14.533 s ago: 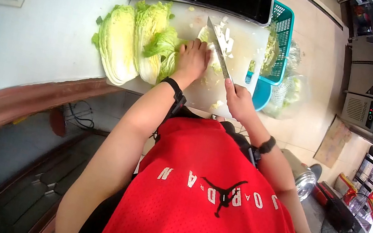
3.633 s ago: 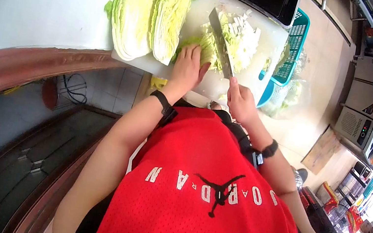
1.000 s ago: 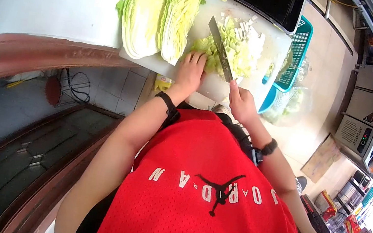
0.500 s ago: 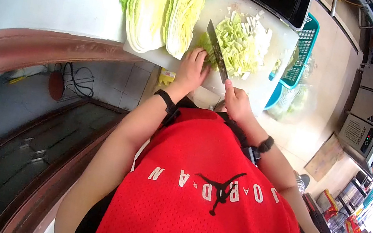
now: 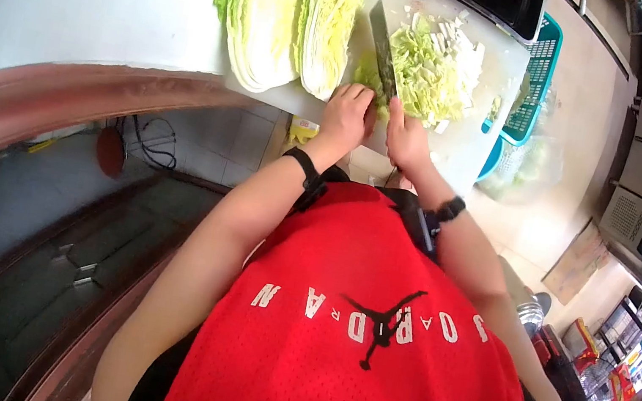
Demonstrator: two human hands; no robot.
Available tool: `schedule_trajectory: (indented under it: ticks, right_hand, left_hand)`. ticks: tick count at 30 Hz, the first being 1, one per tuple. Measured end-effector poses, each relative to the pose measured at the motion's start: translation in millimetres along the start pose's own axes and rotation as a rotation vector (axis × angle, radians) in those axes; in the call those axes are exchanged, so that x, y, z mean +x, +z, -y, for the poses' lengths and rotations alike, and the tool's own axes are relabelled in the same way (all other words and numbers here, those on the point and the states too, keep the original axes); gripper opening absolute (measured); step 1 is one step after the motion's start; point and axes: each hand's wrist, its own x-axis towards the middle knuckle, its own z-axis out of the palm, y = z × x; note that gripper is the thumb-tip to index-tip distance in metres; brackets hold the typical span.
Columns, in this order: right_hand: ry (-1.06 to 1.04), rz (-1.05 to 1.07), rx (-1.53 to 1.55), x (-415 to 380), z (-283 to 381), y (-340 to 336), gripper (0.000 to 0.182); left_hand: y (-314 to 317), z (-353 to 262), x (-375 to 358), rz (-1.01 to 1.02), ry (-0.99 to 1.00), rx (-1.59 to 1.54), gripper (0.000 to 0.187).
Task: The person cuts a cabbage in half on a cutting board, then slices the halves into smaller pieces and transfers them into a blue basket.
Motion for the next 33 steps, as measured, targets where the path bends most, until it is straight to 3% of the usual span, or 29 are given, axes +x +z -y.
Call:
schedule_trajectory:
  ticks: [6,9,10,11,17,20,24,27,31,33]
  right_hand:
    - [-0.319,-0.095,0.015,-17,-15,-20,0.068]
    - [-0.258,-0.040,-0.031,-47,-27,-30,0.066]
    - [-0.259,-0.009,-0.035,-62,-21,-32,0.066]
    - [-0.131,0.041,-0.063,-76,-10,-36,0.068]
    - [-0.099,0.071,-0.169,-54,-39,-16,0.070]
    - [-0.253,0.002,-0.208,-29,-42,0,0.073]
    - [-0.269,-0.019,-0.171,-4,1,4,0.077]
    - [-0.092,0.129,0.145,-12,22,-13,0.067]
    - [-0.216,0.022,0.258,-36,-16,-53,0.052]
    - [-0.282,-0.075,0.301,-46,-37,-78,0.041]
  left_hand:
    - [-13,6,-13,0.049,0.148,-0.003,0.037]
    - [0,10,-18,0.100,-0.030,0.003,0.037]
    - [2,9,-18,0.099,-0.033,-0.004,0.037]
    - [4,9,-17,0.074,-0.044,-0.001,0.036]
    - [7,11,-14,0.025,-0.063,0.003,0.029]
    - [8,12,-17,-0.012,-0.037,0.008,0.027]
    - [4,1,-15,0.001,-0.032,-0.034,0.026]
    - [1,-8,-15,0.035,-0.065,-0.099,0.033]
    - [9,-10,-13,0.006,-0.041,-0.188,0.043]
    - [16,-17,-4,-0.192,-0.043,-0.264,0.048]
